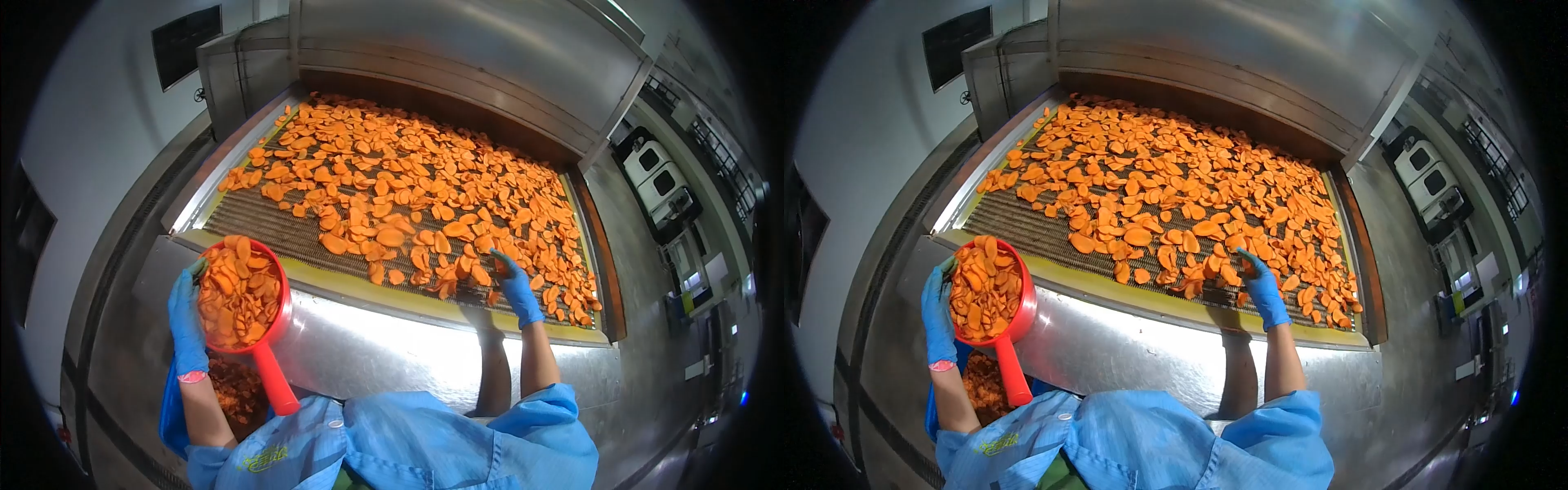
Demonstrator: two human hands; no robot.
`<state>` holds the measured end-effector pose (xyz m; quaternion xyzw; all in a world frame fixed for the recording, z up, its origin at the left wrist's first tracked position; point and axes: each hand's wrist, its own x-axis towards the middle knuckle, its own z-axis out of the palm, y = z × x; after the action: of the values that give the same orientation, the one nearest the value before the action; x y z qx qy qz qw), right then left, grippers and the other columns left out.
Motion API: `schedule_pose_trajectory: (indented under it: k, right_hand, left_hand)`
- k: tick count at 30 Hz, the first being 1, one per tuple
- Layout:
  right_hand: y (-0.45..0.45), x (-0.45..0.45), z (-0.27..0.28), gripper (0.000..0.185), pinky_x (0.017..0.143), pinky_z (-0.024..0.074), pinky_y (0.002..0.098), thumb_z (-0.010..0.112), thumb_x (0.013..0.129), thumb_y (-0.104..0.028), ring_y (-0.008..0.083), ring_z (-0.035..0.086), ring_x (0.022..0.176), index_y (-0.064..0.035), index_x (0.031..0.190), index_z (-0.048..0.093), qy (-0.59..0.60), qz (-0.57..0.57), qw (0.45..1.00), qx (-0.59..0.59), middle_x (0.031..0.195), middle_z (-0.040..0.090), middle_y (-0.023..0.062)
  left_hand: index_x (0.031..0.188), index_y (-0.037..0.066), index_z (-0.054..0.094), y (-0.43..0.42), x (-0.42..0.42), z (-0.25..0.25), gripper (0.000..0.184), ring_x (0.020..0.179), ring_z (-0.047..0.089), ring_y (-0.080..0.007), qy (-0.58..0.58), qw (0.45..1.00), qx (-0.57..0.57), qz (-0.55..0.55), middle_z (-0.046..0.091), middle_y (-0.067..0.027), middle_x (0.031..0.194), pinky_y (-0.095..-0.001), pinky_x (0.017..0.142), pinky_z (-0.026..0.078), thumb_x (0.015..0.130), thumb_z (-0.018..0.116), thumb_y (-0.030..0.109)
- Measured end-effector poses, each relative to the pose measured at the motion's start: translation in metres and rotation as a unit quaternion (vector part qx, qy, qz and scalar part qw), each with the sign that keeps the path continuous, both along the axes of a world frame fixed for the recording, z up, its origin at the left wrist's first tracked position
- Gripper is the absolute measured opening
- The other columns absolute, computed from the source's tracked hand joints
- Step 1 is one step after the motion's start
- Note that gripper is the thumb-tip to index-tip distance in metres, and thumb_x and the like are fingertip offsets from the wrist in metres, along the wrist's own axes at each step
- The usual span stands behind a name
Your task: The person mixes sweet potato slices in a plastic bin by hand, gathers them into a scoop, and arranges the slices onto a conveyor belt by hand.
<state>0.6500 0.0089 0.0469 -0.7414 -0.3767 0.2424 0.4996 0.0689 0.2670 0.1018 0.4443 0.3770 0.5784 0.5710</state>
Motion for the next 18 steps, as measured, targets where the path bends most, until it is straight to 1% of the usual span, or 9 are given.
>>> schedule_pose_trajectory:
  k: [1,6,8,10,13,14,16,17,18]
  right_hand:
    - [0.000,-0.016,0.029,0.054,0.083,0.0477,0.0216,0.061,0.086,0.004,0.0130,0.060,0.100,-0.0167,0.136,0.054,0.045,-0.083,0.993,-0.064,0.120,0.063,0.0030]
    - [-0.007,0.004,0.004,0.057,0.086,0.0490,0.0246,0.054,0.086,0.011,0.0175,0.058,0.114,-0.0120,0.137,0.051,-0.083,-0.058,0.994,0.031,0.131,0.058,0.0087]
    - [-0.011,0.004,0.007,0.057,0.086,0.0495,0.0255,0.054,0.086,0.012,0.0150,0.061,0.104,-0.0136,0.137,0.052,0.006,-0.039,0.999,-0.013,0.123,0.063,0.0090]
    - [-0.015,0.011,0.003,0.055,0.086,0.0499,0.0260,0.051,0.086,0.014,0.0161,0.061,0.105,-0.0119,0.134,0.055,0.069,-0.005,0.995,0.066,0.121,0.064,0.0088]
    - [-0.015,0.004,0.017,0.050,0.056,0.0517,0.0208,0.053,0.088,0.008,0.0082,0.064,0.092,-0.0179,0.131,0.058,0.020,-0.095,0.993,0.064,0.117,0.066,0.0012]
    - [-0.016,-0.001,0.026,0.050,0.056,0.0517,0.0208,0.053,0.088,0.008,0.0082,0.064,0.092,-0.0179,0.131,0.058,0.020,-0.096,0.993,0.063,0.117,0.066,0.0012]
    - [-0.018,-0.008,0.036,0.050,0.076,0.0508,0.0209,0.053,0.087,0.011,0.0111,0.063,0.094,-0.0153,0.130,0.060,0.038,-0.114,0.993,-0.024,0.113,0.068,0.0036]
    - [-0.022,-0.007,0.038,0.052,0.077,0.0514,0.0230,0.059,0.086,0.005,0.0121,0.063,0.097,-0.0173,0.132,0.057,0.015,-0.049,0.992,-0.119,0.119,0.066,0.0024]
    - [-0.027,-0.003,0.027,0.052,0.077,0.0514,0.0230,0.059,0.086,0.005,0.0121,0.063,0.097,-0.0173,0.132,0.057,0.016,-0.049,0.992,-0.119,0.119,0.066,0.0024]
  left_hand:
    - [0.123,-0.006,0.056,-0.003,0.002,0.004,0.038,0.108,0.058,-0.0199,-0.001,1.000,-0.001,-0.001,0.061,-0.0140,0.119,-0.0318,0.097,0.045,0.100,0.050,0.024]
    - [0.124,-0.006,0.055,-0.008,0.005,0.013,0.040,0.111,0.057,-0.0214,-0.005,0.999,0.013,-0.046,0.058,-0.0155,0.123,-0.0325,0.099,0.045,0.101,0.045,0.025]
    - [0.124,-0.006,0.055,-0.006,0.003,0.011,0.040,0.111,0.057,-0.0214,-0.002,0.999,0.013,-0.045,0.058,-0.0156,0.123,-0.0325,0.099,0.045,0.101,0.045,0.025]
    - [0.125,-0.006,0.055,-0.005,0.002,0.010,0.040,0.111,0.057,-0.0215,0.001,0.999,0.011,-0.043,0.058,-0.0158,0.124,-0.0325,0.099,0.045,0.101,0.045,0.025]
    - [0.124,-0.006,0.055,-0.008,0.003,0.012,0.040,0.112,0.056,-0.0212,0.009,0.999,0.013,-0.041,0.058,-0.0158,0.124,-0.0325,0.099,0.045,0.101,0.046,0.025]
    - [0.124,-0.006,0.056,-0.011,0.005,0.016,0.040,0.113,0.056,-0.0210,0.017,0.999,0.010,-0.035,0.058,-0.0156,0.124,-0.0325,0.099,0.044,0.101,0.046,0.025]
    - [0.124,-0.006,0.056,-0.012,0.006,0.018,0.040,0.113,0.056,-0.0207,0.025,0.999,0.009,-0.029,0.058,-0.0155,0.124,-0.0325,0.099,0.044,0.101,0.046,0.026]
    - [0.124,-0.005,0.056,-0.012,0.006,0.018,0.040,0.113,0.055,-0.0206,0.032,0.999,0.014,-0.025,0.058,-0.0154,0.124,-0.0326,0.099,0.044,0.101,0.046,0.026]
    - [0.124,-0.005,0.056,-0.012,0.006,0.018,0.041,0.113,0.055,-0.0205,0.039,0.999,0.019,-0.022,0.058,-0.0153,0.124,-0.0326,0.099,0.044,0.101,0.046,0.026]
